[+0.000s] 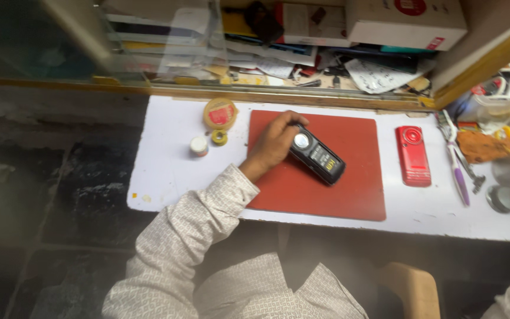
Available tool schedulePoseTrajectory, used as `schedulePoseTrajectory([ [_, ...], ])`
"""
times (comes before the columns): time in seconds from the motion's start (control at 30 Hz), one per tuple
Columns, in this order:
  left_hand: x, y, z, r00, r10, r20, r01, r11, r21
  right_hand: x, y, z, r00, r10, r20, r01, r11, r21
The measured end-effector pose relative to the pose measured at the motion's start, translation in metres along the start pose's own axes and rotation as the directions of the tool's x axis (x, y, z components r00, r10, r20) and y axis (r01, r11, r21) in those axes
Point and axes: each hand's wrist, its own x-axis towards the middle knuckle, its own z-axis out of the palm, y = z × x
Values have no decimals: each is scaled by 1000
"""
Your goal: The person places a red mat on the workbench, sets a mobile phone on it, and uses a screwdriver to remove screws from the phone's back. They pry open the back cover, separate the keypad and front housing, and use tweezers to work on the exposed internal components.
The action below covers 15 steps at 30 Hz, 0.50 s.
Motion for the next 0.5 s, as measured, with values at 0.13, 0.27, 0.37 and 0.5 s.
schedulePoseTrajectory([
  [0.13,-2,6,8,995,-9,-102,42,944,327,-1,-6,27,995,39,94,-38,999,-9],
  [0.27,-24,15,15,990,139,-5,-104,764,636,-1,-18,81,964,79,253,-70,997,-46],
  [0.37,-51,20,10,981,100,164,-186,717,672,13,-36,139,918,95,385,-60,993,-104],
  [0.5,-74,20,20,935,328,133,-315,600,736,20,-65,189,862,143,486,-45,977,-209],
])
